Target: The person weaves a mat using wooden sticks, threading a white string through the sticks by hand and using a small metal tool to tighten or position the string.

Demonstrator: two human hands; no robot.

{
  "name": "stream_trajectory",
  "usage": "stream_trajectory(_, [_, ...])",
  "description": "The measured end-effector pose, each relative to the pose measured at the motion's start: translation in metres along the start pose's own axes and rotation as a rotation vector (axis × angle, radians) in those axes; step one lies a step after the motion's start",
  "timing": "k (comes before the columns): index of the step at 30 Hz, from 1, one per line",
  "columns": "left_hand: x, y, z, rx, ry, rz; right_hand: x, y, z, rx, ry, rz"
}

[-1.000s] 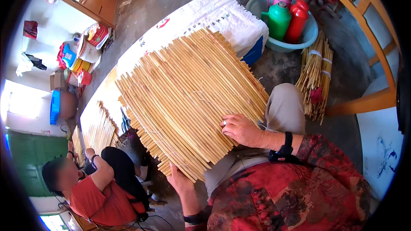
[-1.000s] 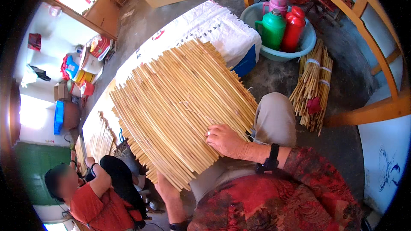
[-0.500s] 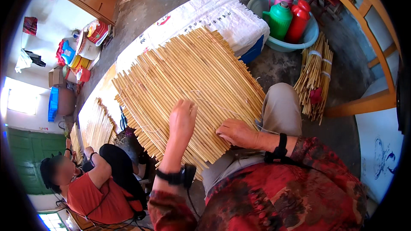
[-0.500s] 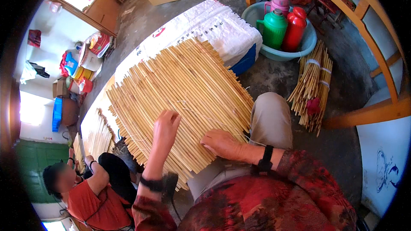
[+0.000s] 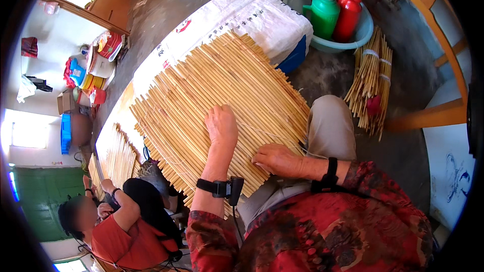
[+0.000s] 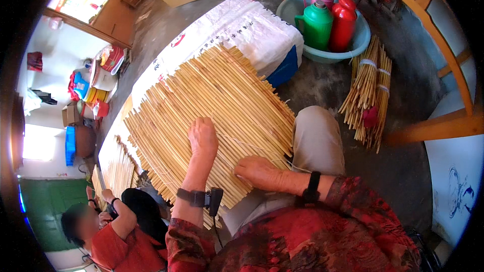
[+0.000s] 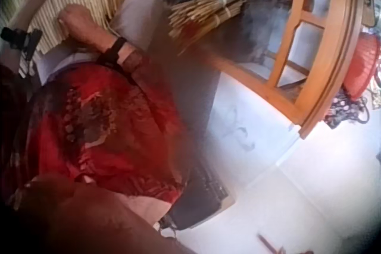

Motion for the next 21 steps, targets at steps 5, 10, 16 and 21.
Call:
stream_trajectory(5, [0.002,-0.008,-0.002,-0.050,0.013,-0.049,0.003,0.004,0.000,0.020,-0.027,-0.001])
stream_trajectory(10, [0.006,-0.006,-0.002,-0.064,0.072,-0.049,0.004,0.002,0.003,0.030,-0.045,-0.023])
stream_trajectory(16, [0.001,-0.010,-0.001,-0.132,0.114,-0.075,0.006,-0.004,0.005,0.060,-0.039,-0.038])
stream_trajectory(21, [0.001,-0.023,-0.001,-0.116,0.154,-0.193,0.006,-0.007,0.009,0.107,-0.008,-0.089])
Point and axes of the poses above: each hand's wrist, its own z-axis towards the middle knuckle, its own x-axis out of the back of the hand, y = z × x, the point moved 5 cm from there along z, towards the middle knuckle, and after that the axes turned 10 degrees about y, right-handed, at the moved point
